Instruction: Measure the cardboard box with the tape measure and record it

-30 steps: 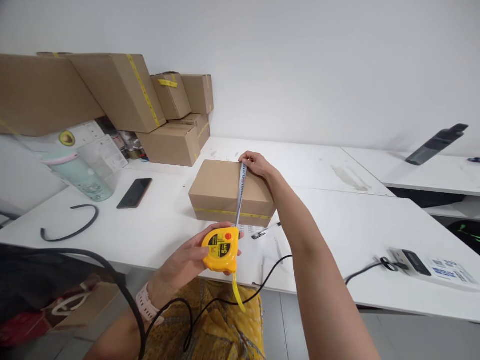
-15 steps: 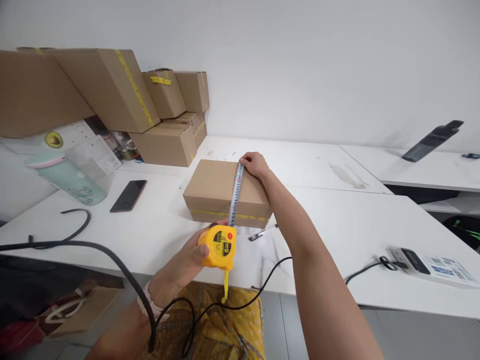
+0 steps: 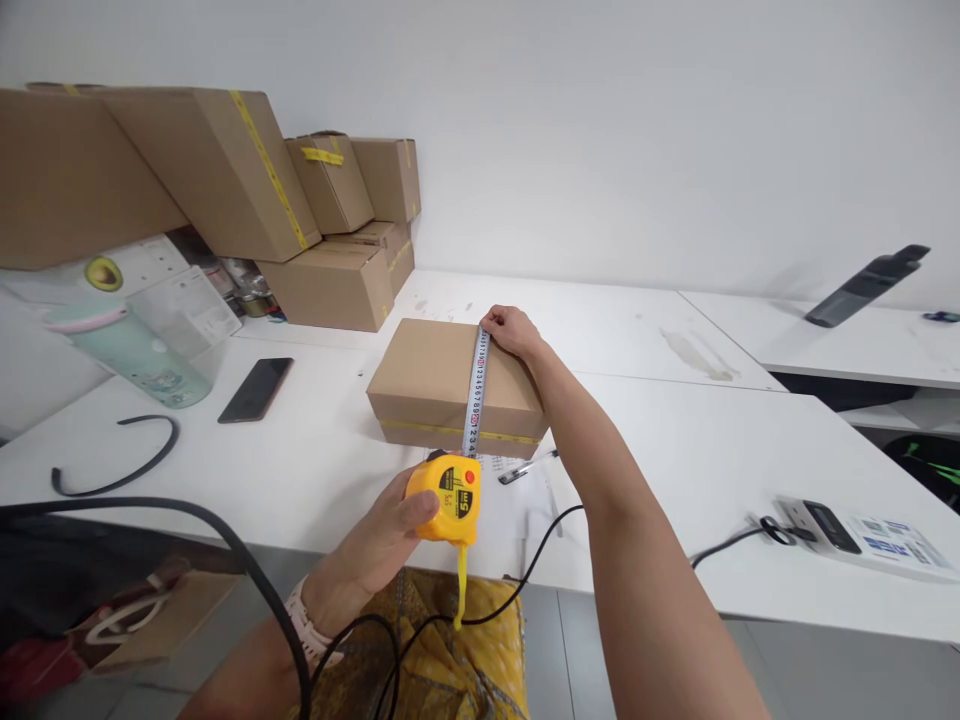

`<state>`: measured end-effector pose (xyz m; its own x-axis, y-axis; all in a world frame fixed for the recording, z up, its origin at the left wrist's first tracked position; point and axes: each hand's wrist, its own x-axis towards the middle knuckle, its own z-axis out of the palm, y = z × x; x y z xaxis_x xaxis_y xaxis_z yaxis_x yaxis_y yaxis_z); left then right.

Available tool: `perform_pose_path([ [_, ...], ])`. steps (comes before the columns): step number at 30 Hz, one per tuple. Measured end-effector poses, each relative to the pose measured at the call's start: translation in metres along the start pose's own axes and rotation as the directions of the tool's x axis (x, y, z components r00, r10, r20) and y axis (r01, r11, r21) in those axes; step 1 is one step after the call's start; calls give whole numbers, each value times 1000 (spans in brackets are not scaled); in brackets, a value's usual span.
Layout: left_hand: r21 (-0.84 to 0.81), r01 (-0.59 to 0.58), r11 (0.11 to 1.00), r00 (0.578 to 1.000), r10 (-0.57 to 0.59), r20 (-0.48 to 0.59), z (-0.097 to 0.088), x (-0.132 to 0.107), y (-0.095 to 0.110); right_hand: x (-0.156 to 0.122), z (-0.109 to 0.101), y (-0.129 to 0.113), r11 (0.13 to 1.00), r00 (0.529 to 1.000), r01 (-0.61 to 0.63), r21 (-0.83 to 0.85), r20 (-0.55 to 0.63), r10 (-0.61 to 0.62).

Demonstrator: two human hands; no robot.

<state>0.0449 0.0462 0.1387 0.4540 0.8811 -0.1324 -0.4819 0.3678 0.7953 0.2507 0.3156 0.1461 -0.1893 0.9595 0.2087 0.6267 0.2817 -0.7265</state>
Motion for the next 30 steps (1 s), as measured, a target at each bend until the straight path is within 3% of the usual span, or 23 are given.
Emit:
perform_pose_path([
  [5, 35, -6, 999, 1000, 5, 29, -2, 4, -1, -1, 1, -3, 1000, 1000, -23, -4, 7, 23],
  [8, 114, -11, 993, 1000, 9, 12, -12, 0, 3, -5, -8, -9, 987, 999, -17, 158, -29, 21],
  [10, 230, -53, 972, 996, 67, -57, -26, -8, 9, -16, -23, -15, 953, 988, 14, 302, -148, 32],
  [12, 387, -152, 909, 964, 223, -144, -46, -17, 20, -37, -42, -18, 937, 949, 26, 348, -302, 86],
  [15, 568, -251, 784, 862, 448, -237, -84, -26, 36, -89, -64, -17, 971, 900, -68, 230, -407, 160],
  [17, 590, -232, 773, 828, 476, -297, -107, -25, 42, -129, -68, -11, 980, 924, -179, 91, -326, 199],
  [20, 531, -155, 833, 860, 378, -342, -128, -16, 41, -177, -59, -2, 967, 962, -252, -38, -114, 247],
  [22, 488, -122, 864, 900, 304, -314, -133, -7, 39, -194, -50, 1, 974, 975, -220, -47, -8, 220],
  [24, 465, -149, 873, 915, 300, -271, -132, 1, 41, -197, -45, -2, 984, 985, -174, -45, 13, 174],
  [27, 456, -260, 851, 901, 383, -203, -123, 13, 60, -182, -52, -14, 993, 988, -118, -12, -102, 116],
  [30, 487, -324, 811, 902, 420, -100, -109, 26, 87, -155, -66, -23, 994, 959, -106, -33, -267, 93],
])
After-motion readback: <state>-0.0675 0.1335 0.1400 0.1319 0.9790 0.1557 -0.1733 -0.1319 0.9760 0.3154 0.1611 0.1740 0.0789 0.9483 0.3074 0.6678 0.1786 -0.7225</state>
